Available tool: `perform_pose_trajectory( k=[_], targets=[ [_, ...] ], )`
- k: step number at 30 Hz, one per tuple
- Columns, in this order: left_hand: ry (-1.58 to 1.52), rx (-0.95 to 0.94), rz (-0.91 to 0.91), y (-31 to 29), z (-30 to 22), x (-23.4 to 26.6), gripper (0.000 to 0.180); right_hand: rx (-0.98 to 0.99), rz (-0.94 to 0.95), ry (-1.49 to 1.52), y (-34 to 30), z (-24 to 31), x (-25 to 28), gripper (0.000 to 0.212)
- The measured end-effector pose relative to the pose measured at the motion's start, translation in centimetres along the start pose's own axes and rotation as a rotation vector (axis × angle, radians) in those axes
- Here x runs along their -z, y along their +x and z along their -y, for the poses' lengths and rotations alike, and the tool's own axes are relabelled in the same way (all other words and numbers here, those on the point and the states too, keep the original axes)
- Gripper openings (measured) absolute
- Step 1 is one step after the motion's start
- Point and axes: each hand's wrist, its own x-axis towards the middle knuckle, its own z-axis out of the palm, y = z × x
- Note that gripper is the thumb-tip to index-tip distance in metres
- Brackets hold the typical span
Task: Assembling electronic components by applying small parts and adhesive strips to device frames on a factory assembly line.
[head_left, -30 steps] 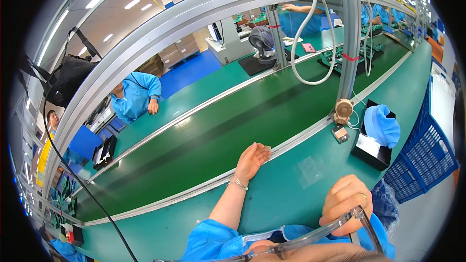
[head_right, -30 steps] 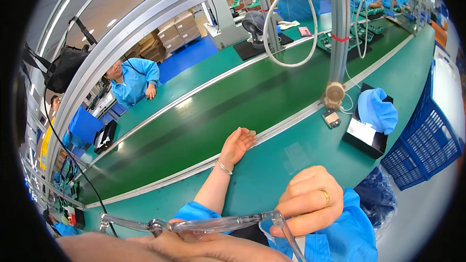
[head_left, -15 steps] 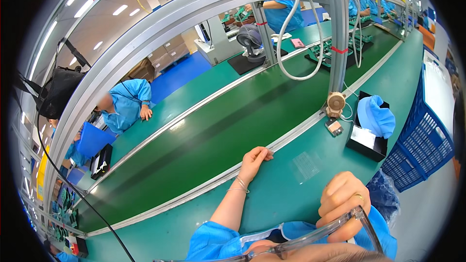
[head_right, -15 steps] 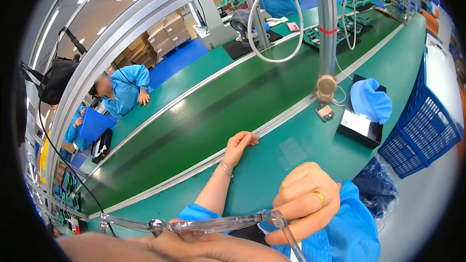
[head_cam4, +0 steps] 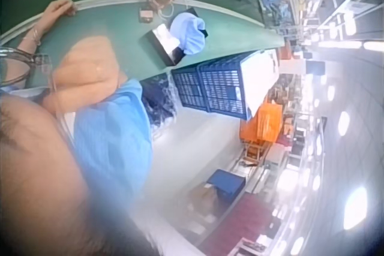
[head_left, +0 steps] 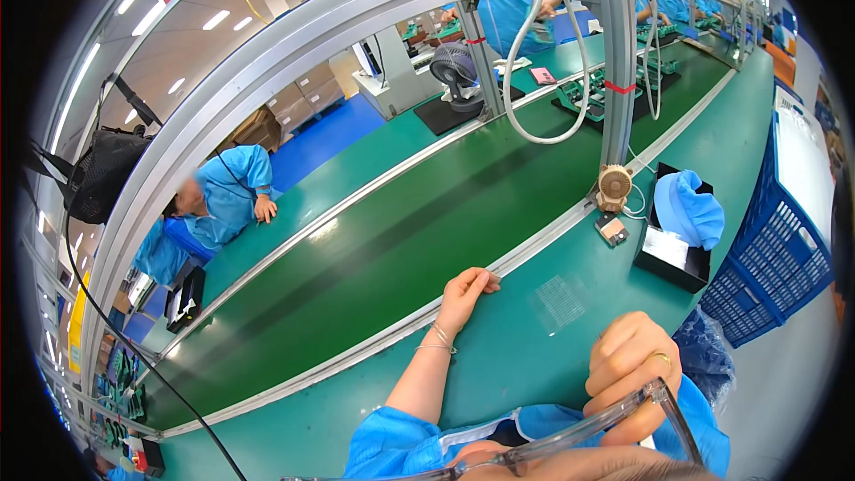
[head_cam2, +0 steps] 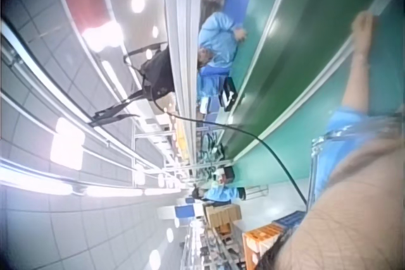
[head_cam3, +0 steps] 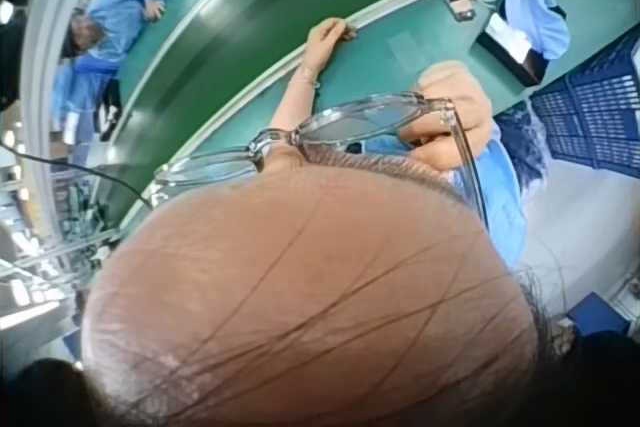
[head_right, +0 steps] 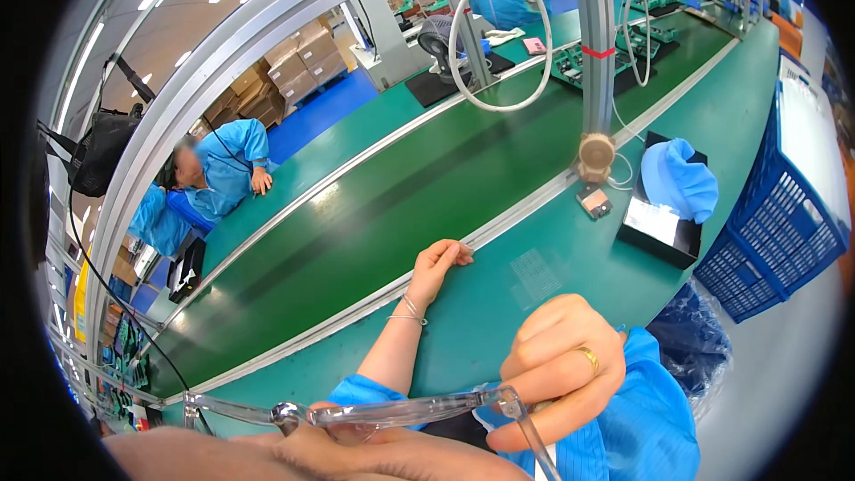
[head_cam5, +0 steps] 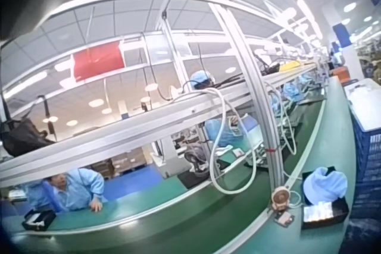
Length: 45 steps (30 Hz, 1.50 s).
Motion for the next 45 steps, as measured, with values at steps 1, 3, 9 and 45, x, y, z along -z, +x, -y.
perform_pose_trajectory(
  k=[1,3,9,45],
  targets=[
    [-0.001,0.001,-0.001,-0.2,0.1,0.0,0.026,-0.011,-0.052,-0.009,-0.3,0.1,-0.2,0.013],
    [0.004,0.005,-0.008,-0.2,0.1,0.2,0.027,-0.025,-0.109,-0.017,-0.5,0.1,-0.3,0.013],
    [0.002,0.008,-0.004,-0.1,-0.1,0.0,0.027,-0.005,-0.012,-0.052,0.1,0.0,0.0,0.011],
    [-0.012,0.025,-0.019,0.0,0.4,0.3,0.027,-0.658,-1.036,0.496,-3.3,-5.7,-0.1,0.026]
  ],
)
